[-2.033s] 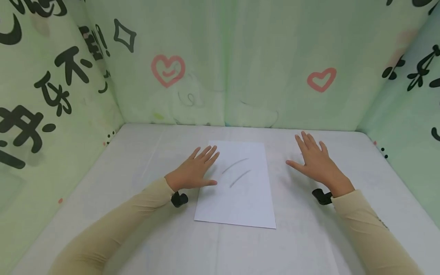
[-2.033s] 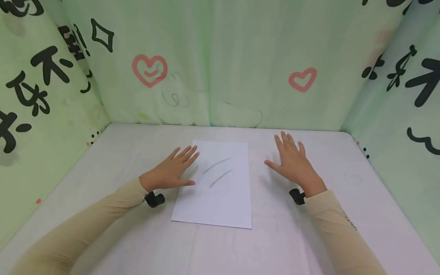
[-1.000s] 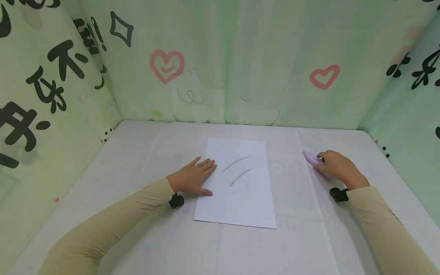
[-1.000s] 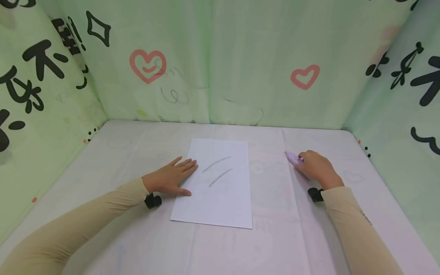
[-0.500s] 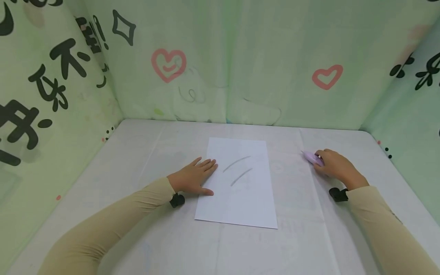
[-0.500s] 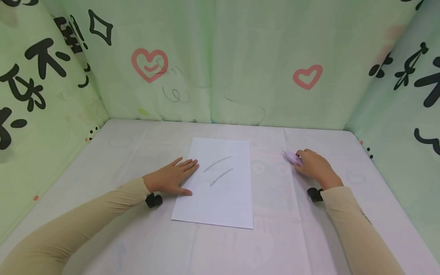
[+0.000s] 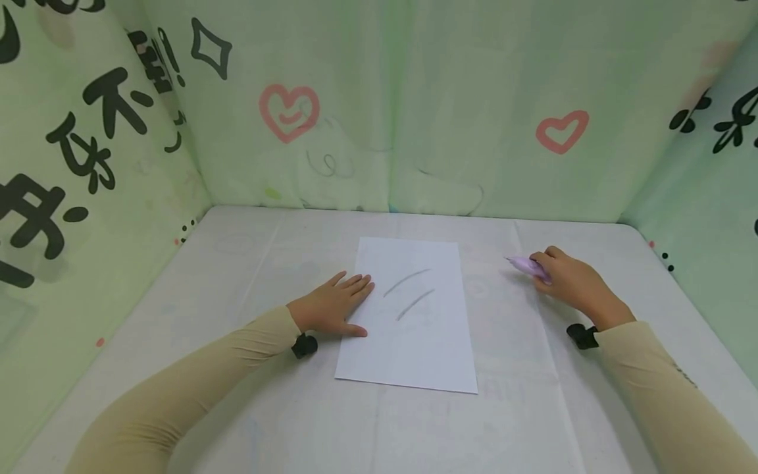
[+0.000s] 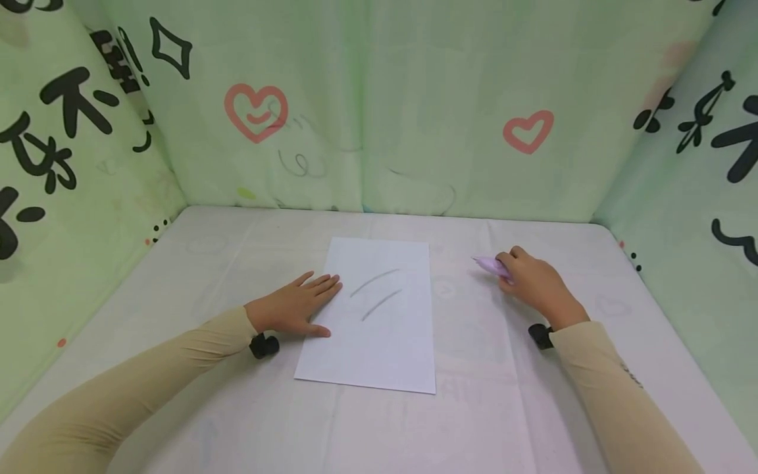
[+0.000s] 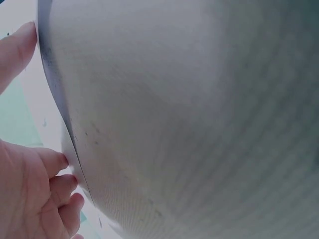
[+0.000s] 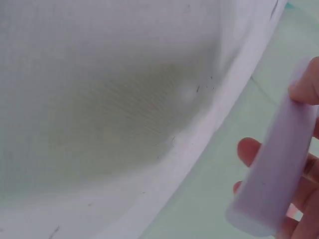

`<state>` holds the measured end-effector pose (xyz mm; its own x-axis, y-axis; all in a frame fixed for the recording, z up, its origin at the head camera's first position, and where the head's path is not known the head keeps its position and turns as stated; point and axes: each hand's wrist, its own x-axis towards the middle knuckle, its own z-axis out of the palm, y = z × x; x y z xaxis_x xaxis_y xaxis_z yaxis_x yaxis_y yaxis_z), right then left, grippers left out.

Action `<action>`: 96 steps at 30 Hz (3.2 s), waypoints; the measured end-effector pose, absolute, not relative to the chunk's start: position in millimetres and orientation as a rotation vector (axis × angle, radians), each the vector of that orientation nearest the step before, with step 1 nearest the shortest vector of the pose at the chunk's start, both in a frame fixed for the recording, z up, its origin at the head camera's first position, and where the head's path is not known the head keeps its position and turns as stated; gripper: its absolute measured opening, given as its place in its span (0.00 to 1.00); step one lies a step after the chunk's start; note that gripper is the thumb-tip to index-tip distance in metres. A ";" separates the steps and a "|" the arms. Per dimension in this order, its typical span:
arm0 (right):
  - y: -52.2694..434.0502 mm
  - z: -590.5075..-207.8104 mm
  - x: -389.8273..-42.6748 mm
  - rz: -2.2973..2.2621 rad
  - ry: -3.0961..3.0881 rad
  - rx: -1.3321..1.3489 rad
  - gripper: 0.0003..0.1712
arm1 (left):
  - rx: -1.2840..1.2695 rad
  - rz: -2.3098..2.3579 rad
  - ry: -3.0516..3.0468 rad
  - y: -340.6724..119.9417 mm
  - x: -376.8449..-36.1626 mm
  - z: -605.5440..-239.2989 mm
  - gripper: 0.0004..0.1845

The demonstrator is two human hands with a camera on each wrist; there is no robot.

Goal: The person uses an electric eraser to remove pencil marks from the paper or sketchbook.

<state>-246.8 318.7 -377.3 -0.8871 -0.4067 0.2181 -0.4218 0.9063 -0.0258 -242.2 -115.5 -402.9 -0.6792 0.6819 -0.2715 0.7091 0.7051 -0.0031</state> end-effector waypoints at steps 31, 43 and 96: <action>257.0 -368.1 -220.3 -0.223 -2.540 1.127 0.13 | 1.107 -0.159 2.647 -115.8 -242.5 -399.2 0.50; 243.1 -367.0 -221.9 -0.295 -2.583 1.184 0.18 | 1.123 -0.145 2.659 -117.0 -242.5 -400.3 0.49; 217.3 -381.5 -267.7 -0.376 -2.455 1.257 0.14 | 1.082 -0.122 2.634 -115.1 -241.2 -397.2 0.51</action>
